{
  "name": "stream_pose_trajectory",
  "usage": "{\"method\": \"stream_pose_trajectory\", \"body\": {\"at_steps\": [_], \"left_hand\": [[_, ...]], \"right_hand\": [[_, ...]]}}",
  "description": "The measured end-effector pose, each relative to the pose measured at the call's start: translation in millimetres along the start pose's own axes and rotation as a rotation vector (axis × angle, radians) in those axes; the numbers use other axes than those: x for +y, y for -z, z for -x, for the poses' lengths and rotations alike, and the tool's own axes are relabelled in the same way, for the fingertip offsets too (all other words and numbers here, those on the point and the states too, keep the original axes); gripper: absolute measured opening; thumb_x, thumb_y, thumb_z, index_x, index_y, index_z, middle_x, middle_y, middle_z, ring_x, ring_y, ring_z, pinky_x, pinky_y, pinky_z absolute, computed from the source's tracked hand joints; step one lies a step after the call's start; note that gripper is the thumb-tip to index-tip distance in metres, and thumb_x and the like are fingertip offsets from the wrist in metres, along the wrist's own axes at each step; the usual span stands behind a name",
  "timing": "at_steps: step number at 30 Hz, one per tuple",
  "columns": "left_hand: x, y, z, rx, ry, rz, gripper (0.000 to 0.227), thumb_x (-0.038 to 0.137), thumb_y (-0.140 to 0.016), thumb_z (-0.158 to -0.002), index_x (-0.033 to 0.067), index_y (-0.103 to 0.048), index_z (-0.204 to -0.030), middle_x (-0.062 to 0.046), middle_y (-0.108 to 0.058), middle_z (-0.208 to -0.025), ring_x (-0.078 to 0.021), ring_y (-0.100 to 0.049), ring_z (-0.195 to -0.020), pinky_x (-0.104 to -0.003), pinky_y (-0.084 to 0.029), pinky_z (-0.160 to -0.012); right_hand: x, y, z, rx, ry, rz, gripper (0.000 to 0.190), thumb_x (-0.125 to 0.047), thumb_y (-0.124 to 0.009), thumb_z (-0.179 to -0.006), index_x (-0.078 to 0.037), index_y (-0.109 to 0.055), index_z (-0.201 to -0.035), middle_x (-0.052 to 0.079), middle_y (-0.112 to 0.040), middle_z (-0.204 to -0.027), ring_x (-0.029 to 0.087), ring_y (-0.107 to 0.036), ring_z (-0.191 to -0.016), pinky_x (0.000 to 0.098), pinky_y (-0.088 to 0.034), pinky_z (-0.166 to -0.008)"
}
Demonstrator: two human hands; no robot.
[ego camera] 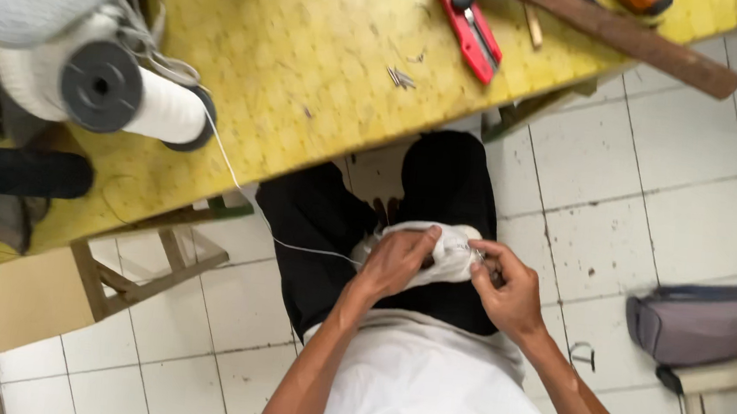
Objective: The person holds a white sneaker and uses a needle and thread to sew along the upper part of the shoe. They repeatedly push the needle through the material and pull the thread tight, working on different sections of the shoe's opening.
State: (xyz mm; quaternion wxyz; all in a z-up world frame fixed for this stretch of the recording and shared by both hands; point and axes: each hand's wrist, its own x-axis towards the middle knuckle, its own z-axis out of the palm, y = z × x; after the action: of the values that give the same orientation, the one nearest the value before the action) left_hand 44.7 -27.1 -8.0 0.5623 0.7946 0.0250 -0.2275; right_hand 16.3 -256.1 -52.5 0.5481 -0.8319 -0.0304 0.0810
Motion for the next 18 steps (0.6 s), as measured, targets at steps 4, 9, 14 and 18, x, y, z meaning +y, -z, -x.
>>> {"method": "stream_pose_trajectory", "body": {"at_steps": [4,9,14,18], "left_hand": [[-14,-17,-21,0.01,0.187,0.016,0.066,0.059,-0.029,-0.107,0.0086,-0.056,-0.073,-0.014,-0.066,-0.079,-0.0316,-0.064,-0.083,-0.047,-0.046,-0.08],[-62,-55,-36,0.23,0.113,0.107,0.054,0.053,-0.032,-0.109,0.0169,-0.031,-0.069,0.002,-0.038,-0.066,-0.0154,-0.042,-0.067,-0.041,-0.033,-0.067],[-61,-42,-26,0.246,0.343,0.157,0.06,0.064,-0.026,-0.1,0.0181,-0.056,-0.075,0.002,-0.067,-0.082,-0.0156,-0.065,-0.087,-0.035,-0.045,-0.082],[-70,-40,-21,0.281,0.089,0.37,0.065,0.057,-0.031,-0.102,0.0104,-0.074,-0.087,-0.002,-0.077,-0.093,-0.0138,-0.071,-0.097,-0.032,-0.051,-0.091]], "right_hand": [[-1,-5,-10,0.026,-0.125,-0.21,0.024,-0.002,-0.064,-0.094,-0.005,-0.074,-0.115,0.003,-0.059,-0.059,0.01,-0.046,-0.05,0.0263,-0.039,-0.048],[7,-3,-14,0.011,-0.176,-0.33,0.025,-0.001,-0.063,-0.096,0.004,-0.075,-0.117,-0.001,-0.044,-0.056,0.01,-0.037,-0.048,0.0257,-0.031,-0.043],[1,-9,-12,-0.07,-0.245,-0.438,0.029,0.001,-0.064,-0.095,0.006,-0.079,-0.119,0.002,-0.046,-0.055,0.011,-0.035,-0.046,0.0271,-0.03,-0.042],[-33,17,-15,-0.08,-0.237,-0.455,0.029,0.003,-0.06,-0.095,0.009,-0.077,-0.118,0.003,-0.044,-0.051,0.011,-0.036,-0.041,0.0259,-0.027,-0.035]]}}
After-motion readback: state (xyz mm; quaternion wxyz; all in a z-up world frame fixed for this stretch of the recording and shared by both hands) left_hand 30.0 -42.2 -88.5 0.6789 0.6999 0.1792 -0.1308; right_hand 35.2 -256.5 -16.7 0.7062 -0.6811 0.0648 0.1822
